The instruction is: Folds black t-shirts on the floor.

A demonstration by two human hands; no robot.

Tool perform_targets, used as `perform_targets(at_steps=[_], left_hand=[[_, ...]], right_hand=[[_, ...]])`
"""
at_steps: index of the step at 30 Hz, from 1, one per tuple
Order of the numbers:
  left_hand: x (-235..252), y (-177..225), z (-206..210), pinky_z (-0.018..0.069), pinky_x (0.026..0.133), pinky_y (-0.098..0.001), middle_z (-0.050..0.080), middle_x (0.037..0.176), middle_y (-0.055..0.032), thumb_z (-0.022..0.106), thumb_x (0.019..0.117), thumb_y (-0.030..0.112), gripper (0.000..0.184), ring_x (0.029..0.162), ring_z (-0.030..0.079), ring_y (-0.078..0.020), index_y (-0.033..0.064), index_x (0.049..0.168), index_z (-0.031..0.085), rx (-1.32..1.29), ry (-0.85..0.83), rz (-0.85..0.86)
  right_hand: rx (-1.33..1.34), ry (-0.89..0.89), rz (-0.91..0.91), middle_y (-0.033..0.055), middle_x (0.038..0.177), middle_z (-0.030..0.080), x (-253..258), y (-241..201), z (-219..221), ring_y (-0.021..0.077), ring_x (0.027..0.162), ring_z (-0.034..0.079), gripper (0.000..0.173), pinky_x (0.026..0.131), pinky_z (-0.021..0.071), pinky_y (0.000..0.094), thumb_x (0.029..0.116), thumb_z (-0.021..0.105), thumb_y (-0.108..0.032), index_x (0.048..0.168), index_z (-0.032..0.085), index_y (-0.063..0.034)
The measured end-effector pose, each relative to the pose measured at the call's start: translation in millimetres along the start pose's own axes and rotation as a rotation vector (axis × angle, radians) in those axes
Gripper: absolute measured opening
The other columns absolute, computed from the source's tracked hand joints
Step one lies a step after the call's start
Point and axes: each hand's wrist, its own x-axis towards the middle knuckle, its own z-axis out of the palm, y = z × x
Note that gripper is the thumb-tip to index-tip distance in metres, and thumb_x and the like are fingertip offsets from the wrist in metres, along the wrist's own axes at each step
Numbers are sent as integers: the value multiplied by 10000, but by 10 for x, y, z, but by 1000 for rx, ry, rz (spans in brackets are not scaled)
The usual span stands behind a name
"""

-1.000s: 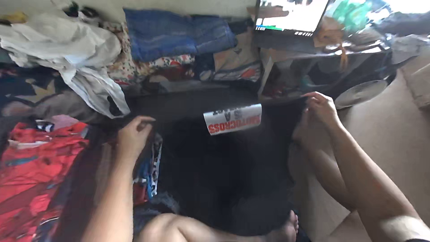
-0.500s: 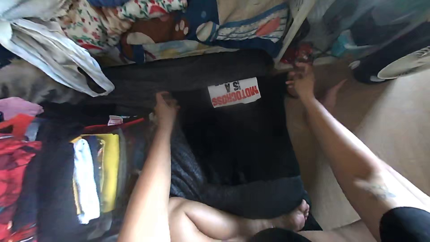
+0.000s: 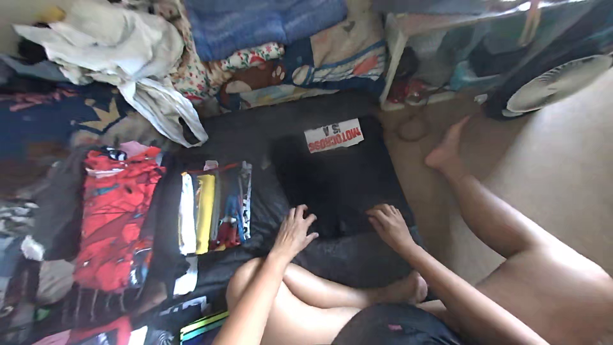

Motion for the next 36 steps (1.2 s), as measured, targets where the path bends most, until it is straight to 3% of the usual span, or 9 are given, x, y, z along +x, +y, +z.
perform_targets(at_steps=[2, 5, 8, 13, 16, 25, 28, 31, 36], left_hand=[[-11, -7, -15, 421, 1080, -611, 498, 1517, -169, 759, 882, 492, 532, 1406, 448, -415, 156, 1288, 684, 71, -48, 97], [-42, -20, -50, 493, 1013, -585, 547, 1419, -215, 686, 955, 186, 439, 1287, 553, -429, 108, 1379, 606, 61, -181, -3], [-98, -162, -152, 494, 1018, -586, 609, 1302, -253, 641, 930, 21, 376, 1212, 607, -430, 19, 1306, 625, -106, -126, -107], [-466, -493, -299, 466, 1020, -548, 644, 1169, -289, 702, 959, 125, 308, 1131, 623, -402, -97, 1161, 634, -384, 54, -231], [-570, -526, -339, 485, 955, -537, 644, 1128, -267, 643, 1020, 212, 326, 1039, 636, -363, -79, 1164, 621, -425, -12, -311], [-366, -351, -245, 437, 1039, -647, 643, 1281, -276, 587, 1037, 259, 338, 1259, 583, -449, -9, 1225, 667, 1, -406, -466], [-306, -90, -456, 457, 1024, -651, 636, 1293, -291, 486, 1068, 232, 366, 1253, 594, -464, -11, 1304, 626, -69, -157, -608], [-26, 270, -432, 504, 965, -629, 681, 1171, -287, 503, 1077, 306, 417, 1130, 663, -451, -34, 1289, 616, -176, 166, -527], [558, 566, -79, 536, 957, -585, 608, 1338, -293, 572, 1034, 445, 628, 1155, 659, -446, -12, 1458, 498, -142, 178, -512]], right_hand=[[14, -56, -27, 157, 1211, 688, -88, 56, -110, 360, 1134, 651, 315, 984, 514, 549, 1002, 637, -370, 1185, 733, -132], [-46, -86, -41, 138, 1318, 657, -249, 143, -236, 361, 1240, 608, 414, 1053, 463, 579, 956, 678, -457, 1258, 707, -175], [-71, -6, 39, 169, 1375, 627, -361, 200, -295, 395, 1289, 577, 307, 1080, 437, 592, 995, 624, -257, 1269, 708, -145], [-78, 128, 121, 229, 1237, 672, -348, 193, -325, 458, 1144, 637, 346, 961, 494, 625, 901, 590, 59, 1179, 739, -84], [-76, 104, 148, 242, 1201, 677, -294, 194, -347, 467, 1117, 640, 341, 939, 499, 621, 893, 587, 63, 1162, 742, -78], [-77, 2, 182, 194, 1182, 690, -305, 175, -490, 428, 1125, 634, 292, 922, 495, 599, 899, 590, -79, 1150, 737, -95], [9, 14, 233, 177, 1163, 714, -169, 179, -567, 380, 1107, 665, 399, 952, 495, 574, 1037, 449, -316, 1177, 733, -72], [189, 81, 426, 194, 1166, 710, 145, 160, -647, 308, 1082, 690, 414, 990, 533, 469, 1087, 463, -316, 1262, 672, -5], [464, 51, 731, 212, 1283, 670, 790, 212, -601, 331, 1153, 670, 535, 1024, 513, 500, 1064, 541, -386, 1449, 521, -14]])
